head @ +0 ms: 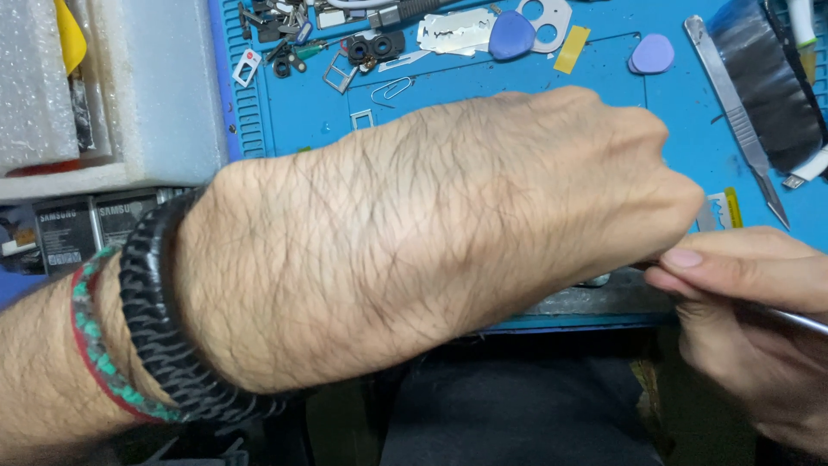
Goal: Using a thin metal prying tool to carefully separate the back cover from a smartphone on a repair mat.
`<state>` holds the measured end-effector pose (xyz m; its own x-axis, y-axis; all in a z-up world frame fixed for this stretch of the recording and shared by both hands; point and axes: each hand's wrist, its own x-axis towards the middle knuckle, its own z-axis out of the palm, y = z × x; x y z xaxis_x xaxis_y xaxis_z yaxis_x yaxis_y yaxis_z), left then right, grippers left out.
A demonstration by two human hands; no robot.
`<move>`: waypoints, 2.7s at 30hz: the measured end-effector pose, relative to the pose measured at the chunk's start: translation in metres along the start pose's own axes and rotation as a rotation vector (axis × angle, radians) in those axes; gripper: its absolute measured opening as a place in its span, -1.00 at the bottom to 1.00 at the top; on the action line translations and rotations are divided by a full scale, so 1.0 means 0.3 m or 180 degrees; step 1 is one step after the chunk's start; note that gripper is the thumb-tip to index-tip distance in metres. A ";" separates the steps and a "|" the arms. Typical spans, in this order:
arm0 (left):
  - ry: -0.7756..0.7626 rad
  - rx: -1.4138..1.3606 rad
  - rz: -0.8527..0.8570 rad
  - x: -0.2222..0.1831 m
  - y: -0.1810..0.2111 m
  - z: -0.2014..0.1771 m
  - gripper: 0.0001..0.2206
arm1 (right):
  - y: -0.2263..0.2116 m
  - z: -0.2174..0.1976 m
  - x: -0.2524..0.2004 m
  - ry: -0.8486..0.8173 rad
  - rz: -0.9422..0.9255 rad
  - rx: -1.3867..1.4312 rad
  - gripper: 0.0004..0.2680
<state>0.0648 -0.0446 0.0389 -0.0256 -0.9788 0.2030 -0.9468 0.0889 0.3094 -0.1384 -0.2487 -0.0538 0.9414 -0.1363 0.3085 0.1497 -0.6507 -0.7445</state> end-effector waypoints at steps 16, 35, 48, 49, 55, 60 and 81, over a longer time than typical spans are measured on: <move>0.0331 0.0089 0.0283 -0.050 0.013 -0.024 -0.84 | -0.111 -0.004 0.074 -0.0221 0.0501 -0.0010 -0.90; -0.1184 0.0215 -0.0697 0.001 -0.013 -0.005 -0.87 | -0.081 0.009 0.084 -0.0172 0.0298 0.0649 -0.90; -0.0639 0.0065 -0.0348 -0.048 -0.008 0.003 -0.92 | -0.128 -0.012 0.125 -0.0461 0.0664 0.0124 -0.97; -0.0830 0.0113 -0.0507 -0.046 0.003 0.002 -0.91 | -0.134 -0.011 0.122 -0.0372 0.0521 0.0518 -0.90; -0.0495 0.0144 -0.0240 -0.066 -0.013 0.016 -0.87 | -0.197 -0.063 0.176 -0.0884 0.0393 0.0170 -0.79; -0.0704 0.0197 -0.0406 -0.063 -0.001 0.005 -0.87 | -0.119 0.004 0.118 -0.0422 0.0851 0.0074 -0.90; -0.0426 0.0097 -0.0290 -0.065 -0.001 0.019 -0.93 | -0.095 -0.010 0.116 -0.0468 0.0250 0.0253 -0.89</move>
<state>0.0637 -0.0265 0.0296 0.0203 -0.9986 0.0491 -0.9564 -0.0051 0.2921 -0.1109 -0.2370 -0.0201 0.9843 -0.0699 0.1621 0.0921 -0.5804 -0.8091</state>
